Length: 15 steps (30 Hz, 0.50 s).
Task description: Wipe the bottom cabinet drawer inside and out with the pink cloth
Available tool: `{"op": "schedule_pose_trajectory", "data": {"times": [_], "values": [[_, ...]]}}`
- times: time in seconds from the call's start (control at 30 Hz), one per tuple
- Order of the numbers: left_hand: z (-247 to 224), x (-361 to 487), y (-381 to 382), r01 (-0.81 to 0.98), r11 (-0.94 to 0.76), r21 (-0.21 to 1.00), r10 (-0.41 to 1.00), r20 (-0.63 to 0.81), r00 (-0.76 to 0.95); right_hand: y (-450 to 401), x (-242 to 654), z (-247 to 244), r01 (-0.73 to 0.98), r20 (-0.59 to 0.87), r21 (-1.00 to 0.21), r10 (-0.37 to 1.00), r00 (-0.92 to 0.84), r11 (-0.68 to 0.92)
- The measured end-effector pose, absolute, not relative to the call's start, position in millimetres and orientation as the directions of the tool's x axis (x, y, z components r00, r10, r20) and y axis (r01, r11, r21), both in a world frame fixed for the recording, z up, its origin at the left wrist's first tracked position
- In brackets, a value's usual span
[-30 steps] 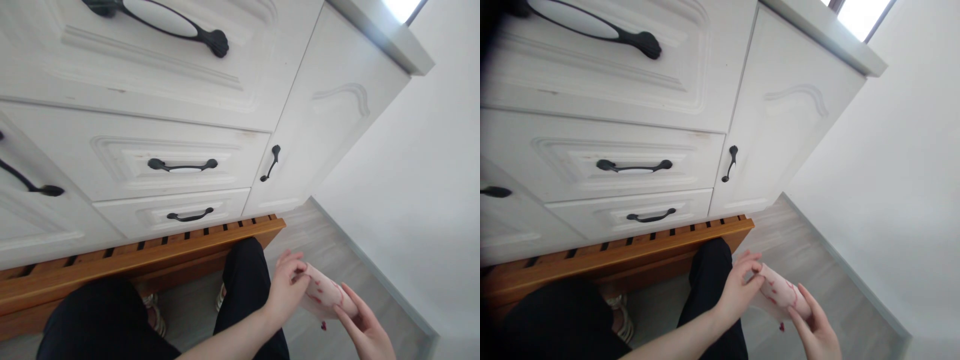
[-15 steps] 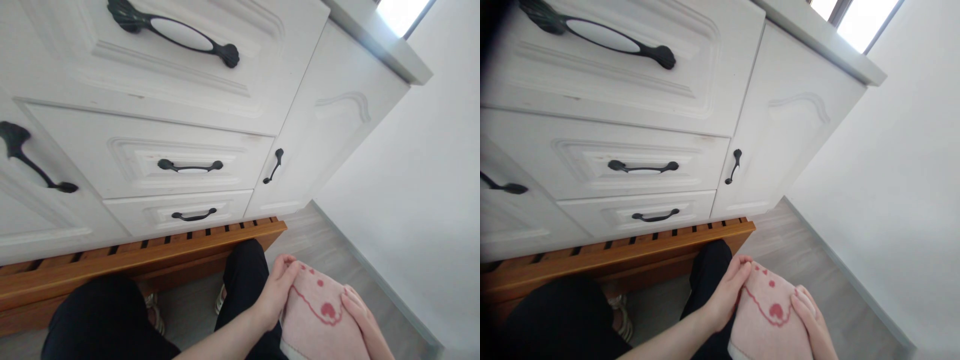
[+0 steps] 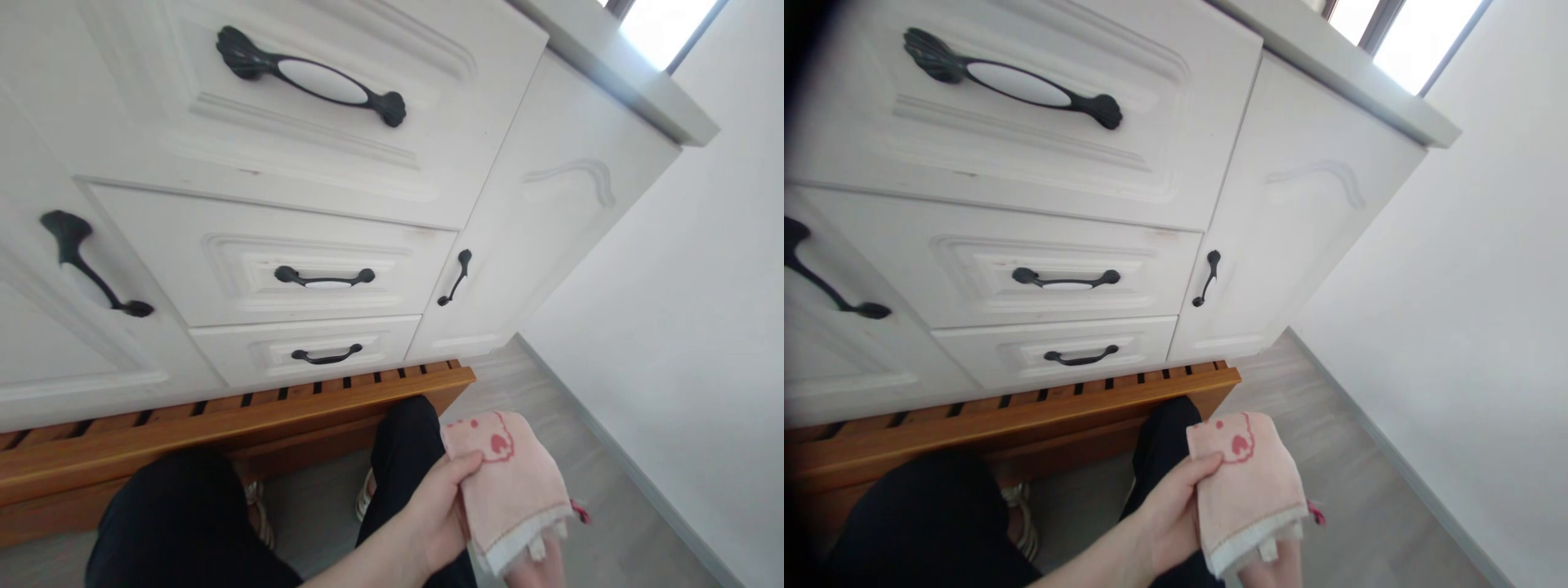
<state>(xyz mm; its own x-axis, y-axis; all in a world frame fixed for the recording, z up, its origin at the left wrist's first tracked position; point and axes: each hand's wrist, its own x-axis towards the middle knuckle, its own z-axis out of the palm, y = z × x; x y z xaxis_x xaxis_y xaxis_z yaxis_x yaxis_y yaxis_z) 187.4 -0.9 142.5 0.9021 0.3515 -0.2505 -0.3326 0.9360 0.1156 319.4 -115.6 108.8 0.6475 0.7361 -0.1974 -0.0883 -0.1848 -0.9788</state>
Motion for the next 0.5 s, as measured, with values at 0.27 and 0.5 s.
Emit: {"op": "schedule_pose_trajectory", "data": {"times": [0.27,0.5], "values": [[124,167,-12,-0.536,0.84,0.088,0.519,-0.419,0.745,-89,275,88,-0.735,-0.569,-0.653,0.759,0.316,-0.183],[65,120,18,-0.4,0.696,0.597,0.698,-0.694,0.178,-55,280,110,-0.798,-0.678,-0.546,0.695,0.241,-0.256]]}}
